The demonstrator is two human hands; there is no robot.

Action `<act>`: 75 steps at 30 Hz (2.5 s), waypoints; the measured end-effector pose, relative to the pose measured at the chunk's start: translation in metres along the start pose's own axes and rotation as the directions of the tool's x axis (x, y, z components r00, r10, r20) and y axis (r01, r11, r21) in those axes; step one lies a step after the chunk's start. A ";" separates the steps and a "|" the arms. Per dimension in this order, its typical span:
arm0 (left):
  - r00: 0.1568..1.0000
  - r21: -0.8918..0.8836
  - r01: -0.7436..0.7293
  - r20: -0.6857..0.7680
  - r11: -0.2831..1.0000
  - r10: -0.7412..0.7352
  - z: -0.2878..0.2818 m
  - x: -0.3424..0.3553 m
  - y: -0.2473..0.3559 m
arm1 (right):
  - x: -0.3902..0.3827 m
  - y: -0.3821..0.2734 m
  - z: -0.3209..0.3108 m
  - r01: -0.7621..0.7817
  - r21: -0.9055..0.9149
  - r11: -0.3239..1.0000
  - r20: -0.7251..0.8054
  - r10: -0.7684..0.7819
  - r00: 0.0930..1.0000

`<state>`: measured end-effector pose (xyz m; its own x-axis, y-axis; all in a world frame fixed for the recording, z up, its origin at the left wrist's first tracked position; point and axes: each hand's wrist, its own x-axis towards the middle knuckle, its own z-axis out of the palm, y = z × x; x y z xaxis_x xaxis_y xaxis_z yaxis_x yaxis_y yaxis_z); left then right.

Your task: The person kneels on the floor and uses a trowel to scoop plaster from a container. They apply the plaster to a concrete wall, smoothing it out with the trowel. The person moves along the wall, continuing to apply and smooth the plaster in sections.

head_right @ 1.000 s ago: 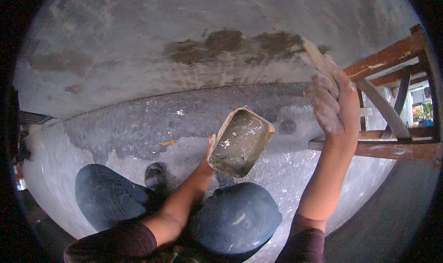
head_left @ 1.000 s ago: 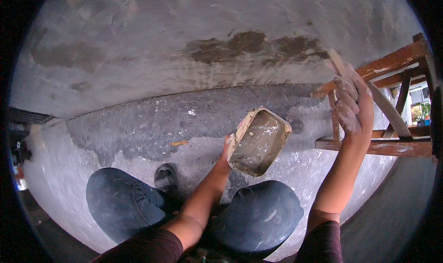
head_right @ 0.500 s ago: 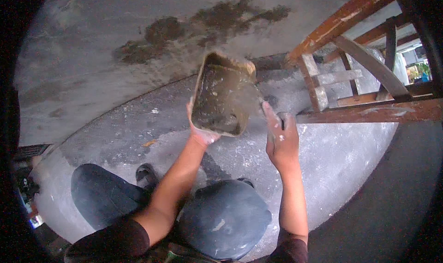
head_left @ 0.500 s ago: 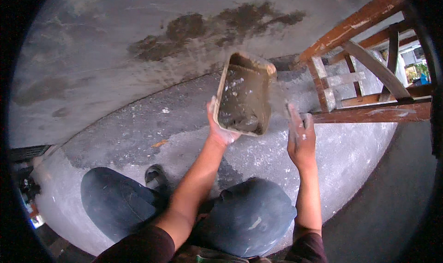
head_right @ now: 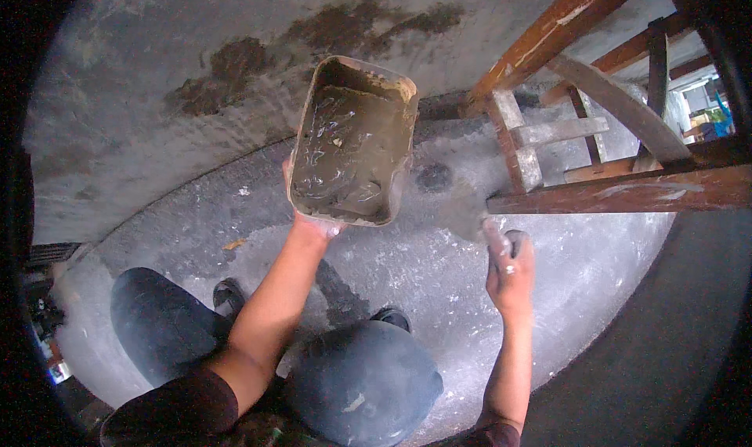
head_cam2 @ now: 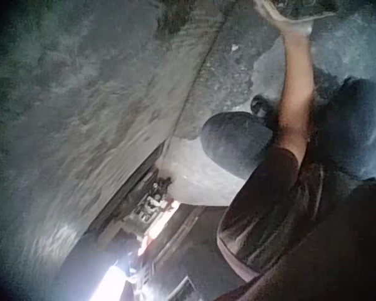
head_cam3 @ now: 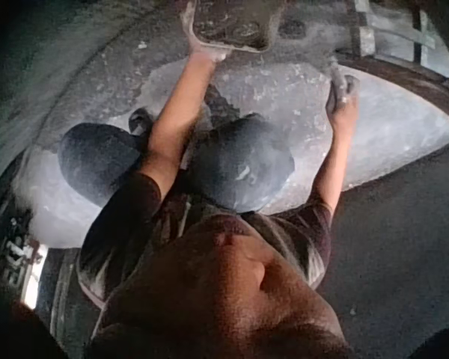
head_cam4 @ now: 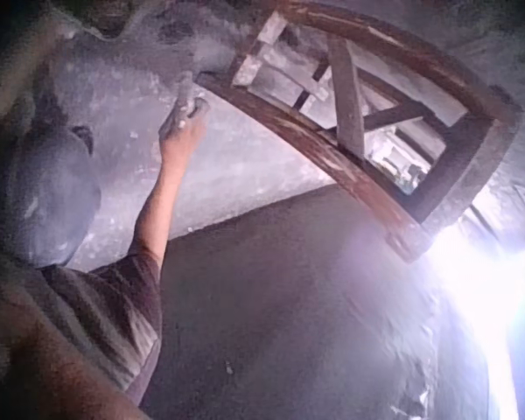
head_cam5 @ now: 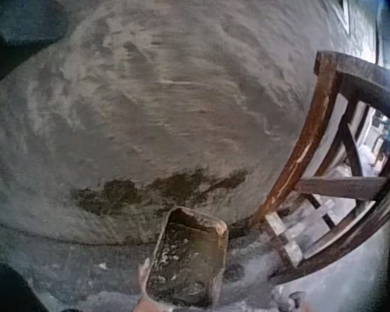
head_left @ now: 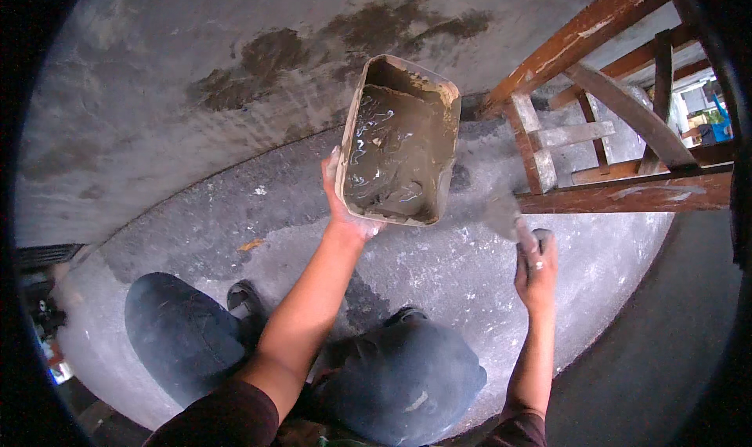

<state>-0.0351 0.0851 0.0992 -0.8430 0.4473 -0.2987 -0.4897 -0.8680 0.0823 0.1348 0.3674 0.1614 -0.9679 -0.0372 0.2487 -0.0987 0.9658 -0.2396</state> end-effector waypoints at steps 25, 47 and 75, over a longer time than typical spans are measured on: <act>0.985 -0.176 0.143 0.118 0.974 -0.123 -0.063 -0.030 -0.001 | 0.034 -0.054 0.060 -0.202 0.871 0.448 -0.159 0.646 0.746; 0.808 -0.241 -0.574 -0.014 0.782 0.589 -0.102 -0.159 0.178 | 0.227 -0.264 0.027 0.414 0.537 0.735 0.046 -0.515 0.856; 0.843 -0.092 -0.538 -0.061 0.838 0.534 -0.091 -0.123 0.149 | 0.237 -0.273 0.043 0.530 0.084 0.844 0.578 -0.475 0.664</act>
<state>0.0158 -0.1188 0.0614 -0.9590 -0.0997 -0.2653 0.0635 -0.9878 0.1420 -0.0775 0.0835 0.2458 -0.7292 -0.6317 -0.2630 -0.6161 0.7734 -0.1492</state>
